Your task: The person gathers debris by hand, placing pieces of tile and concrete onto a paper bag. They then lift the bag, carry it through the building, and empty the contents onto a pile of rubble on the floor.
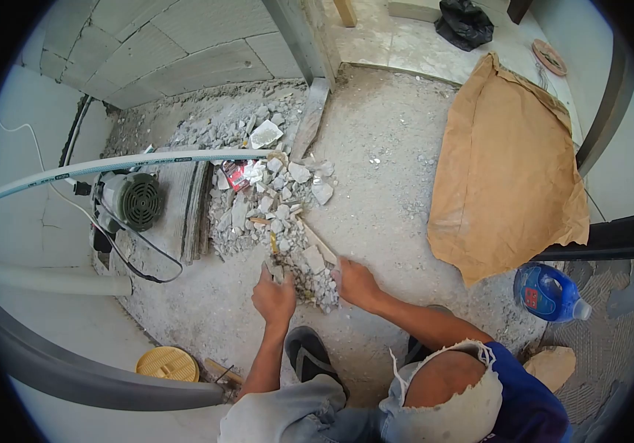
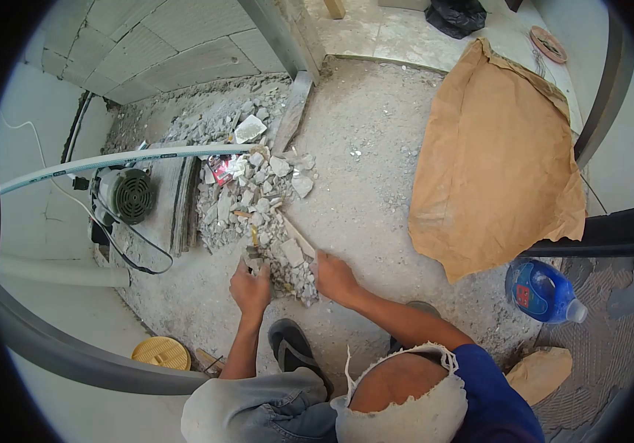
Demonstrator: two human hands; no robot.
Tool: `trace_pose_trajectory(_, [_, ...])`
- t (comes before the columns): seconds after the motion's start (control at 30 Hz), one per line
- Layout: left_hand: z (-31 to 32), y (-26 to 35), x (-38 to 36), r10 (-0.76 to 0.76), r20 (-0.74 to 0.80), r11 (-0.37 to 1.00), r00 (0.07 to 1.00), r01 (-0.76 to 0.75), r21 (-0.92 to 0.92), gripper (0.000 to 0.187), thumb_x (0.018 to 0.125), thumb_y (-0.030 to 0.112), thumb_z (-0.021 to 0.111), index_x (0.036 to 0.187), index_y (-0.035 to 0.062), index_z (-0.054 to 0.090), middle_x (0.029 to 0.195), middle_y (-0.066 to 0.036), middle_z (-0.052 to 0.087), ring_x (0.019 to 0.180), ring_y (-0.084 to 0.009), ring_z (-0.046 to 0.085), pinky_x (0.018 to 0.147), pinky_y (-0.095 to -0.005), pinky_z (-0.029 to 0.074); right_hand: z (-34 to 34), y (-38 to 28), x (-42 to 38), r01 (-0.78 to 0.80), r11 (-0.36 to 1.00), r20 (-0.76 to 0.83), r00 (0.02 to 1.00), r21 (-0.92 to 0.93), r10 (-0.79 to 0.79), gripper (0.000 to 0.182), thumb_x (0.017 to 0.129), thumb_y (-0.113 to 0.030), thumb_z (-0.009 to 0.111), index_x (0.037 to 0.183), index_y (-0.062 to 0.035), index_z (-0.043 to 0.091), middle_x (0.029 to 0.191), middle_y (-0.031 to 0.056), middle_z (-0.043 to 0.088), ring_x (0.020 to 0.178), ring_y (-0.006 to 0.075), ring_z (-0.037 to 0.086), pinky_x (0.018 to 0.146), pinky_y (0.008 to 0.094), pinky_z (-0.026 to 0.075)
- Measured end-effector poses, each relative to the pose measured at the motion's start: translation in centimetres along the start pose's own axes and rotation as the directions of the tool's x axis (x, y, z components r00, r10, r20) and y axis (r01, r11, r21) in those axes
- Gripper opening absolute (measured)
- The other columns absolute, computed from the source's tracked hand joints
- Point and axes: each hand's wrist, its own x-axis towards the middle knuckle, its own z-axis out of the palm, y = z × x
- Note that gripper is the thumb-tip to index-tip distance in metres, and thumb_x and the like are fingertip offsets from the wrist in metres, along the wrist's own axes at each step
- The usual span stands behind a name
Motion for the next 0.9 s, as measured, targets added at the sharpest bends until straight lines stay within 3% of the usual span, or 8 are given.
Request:
trace_pose_trajectory(0.23, [1.1, 0.5, -1.2, 0.143, -0.023, 0.928, 0.989, -0.142, -0.343, 0.035, 0.084, 0.014, 0.070, 0.117, 0.0025, 0.066, 0.096, -0.021, 0.074, 0.087, -0.0345, 0.073, 0.079, -0.0412, 0.055, 0.8, 1.4, -0.5, 0.038, 0.992, -0.065, 0.997, 0.118, -0.030, 0.031, 0.093, -0.018, 0.063, 0.105, 0.0085, 0.057, 0.085, 0.0327, 0.065, 0.085, 0.0507, 0.064, 0.078, 0.0553, 0.051])
trace_pose_trajectory(0.33, [0.3, 0.6, -0.8, 0.077, -0.022, 0.851, 0.997, -0.077, -0.520, 0.027, 0.085, 0.007, 0.069, 0.108, -0.0048, 0.066, 0.093, -0.012, 0.071, 0.082, -0.0184, 0.067, 0.075, -0.0332, 0.053, -1.0, 1.8, -0.7, 0.068, 0.976, -0.136, 0.990, 0.206, -0.040, 0.030, 0.091, -0.019, 0.065, 0.104, 0.0075, 0.059, 0.086, 0.0325, 0.065, 0.085, 0.0503, 0.064, 0.078, 0.0542, 0.050])
trace_pose_trajectory(0.4, [0.5, -0.7, -0.3, -0.013, 0.038, 0.717, 0.999, 0.036, -0.696, 0.027, 0.085, 0.005, 0.068, 0.110, -0.0053, 0.063, 0.096, -0.011, 0.069, 0.080, -0.0185, 0.065, 0.074, -0.0334, 0.053, -2.5, 2.6, -1.3, 0.064, 0.974, -0.195, 0.981, 0.217, -0.021, 0.030, 0.091, -0.020, 0.065, 0.106, 0.0057, 0.059, 0.086, 0.0309, 0.065, 0.086, 0.0501, 0.063, 0.077, 0.0532, 0.050])
trace_pose_trajectory(0.47, [0.0, -1.9, 0.3, -0.011, 0.026, 0.681, 1.000, 0.027, -0.732, 0.028, 0.085, 0.003, 0.066, 0.112, -0.0048, 0.062, 0.100, -0.012, 0.069, 0.081, -0.0192, 0.065, 0.074, -0.0342, 0.053, -4.3, 3.1, -1.8, 0.052, 0.976, -0.241, 0.970, 0.212, 0.001, 0.029, 0.091, -0.020, 0.065, 0.105, 0.0058, 0.059, 0.086, 0.0305, 0.065, 0.086, 0.0502, 0.063, 0.078, 0.0535, 0.049])
trace_pose_trajectory(0.63, [-1.1, -5.8, 1.5, -0.070, -0.065, 0.797, 0.995, 0.016, -0.604, 0.025, 0.088, 0.002, 0.063, 0.112, -0.0045, 0.061, 0.099, -0.012, 0.068, 0.080, -0.0197, 0.065, 0.074, -0.0343, 0.053, -9.6, 3.2, -3.3, 0.093, 0.962, -0.373, 0.928, 0.258, 0.011, 0.031, 0.092, -0.021, 0.066, 0.108, 0.0050, 0.061, 0.087, 0.0288, 0.065, 0.084, 0.0491, 0.063, 0.075, 0.0484, 0.050])
trace_pose_trajectory(0.73, [-0.5, -8.0, 2.4, -0.157, -0.101, 0.769, 0.982, 0.058, -0.637, 0.025, 0.090, 0.004, 0.062, 0.113, -0.0047, 0.061, 0.101, -0.013, 0.068, 0.082, -0.0207, 0.065, 0.076, -0.0350, 0.052, -14.1, 4.0, -3.9, 0.056, 0.962, -0.432, 0.899, 0.266, 0.067, 0.032, 0.093, -0.019, 0.065, 0.116, 0.0030, 0.062, 0.090, 0.0242, 0.068, 0.085, 0.0407, 0.068, 0.076, 0.0444, 0.051])
trace_pose_trajectory(0.8, [-0.3, -8.0, 2.4, -0.144, -0.127, 0.808, 0.981, 0.042, -0.588, 0.027, 0.090, 0.005, 0.061, 0.115, -0.0059, 0.060, 0.103, -0.014, 0.068, 0.086, -0.0215, 0.065, 0.080, -0.0355, 0.052, -17.2, 5.6, -3.8, 0.042, 0.858, -0.425, 0.881, 0.511, 0.210, 0.033, 0.094, -0.017, 0.064, 0.119, 0.0041, 0.063, 0.094, 0.0180, 0.072, 0.088, 0.0279, 0.070, 0.076, 0.0370, 0.052])
trace_pose_trajectory(0.9, [0.4, -8.0, 2.6, -0.139, -0.150, 0.824, 0.979, 0.030, -0.566, 0.027, 0.091, 0.006, 0.061, 0.116, -0.0056, 0.060, 0.105, -0.014, 0.068, 0.089, -0.0222, 0.065, 0.082, -0.0360, 0.052, -23.3, 6.4, -4.4, 0.108, 0.454, -0.313, 0.859, 0.885, 0.405, 0.031, 0.098, -0.013, 0.055, 0.122, 0.0044, 0.062, 0.099, 0.0121, 0.072, 0.084, 0.0184, 0.070, 0.073, 0.0303, 0.056])
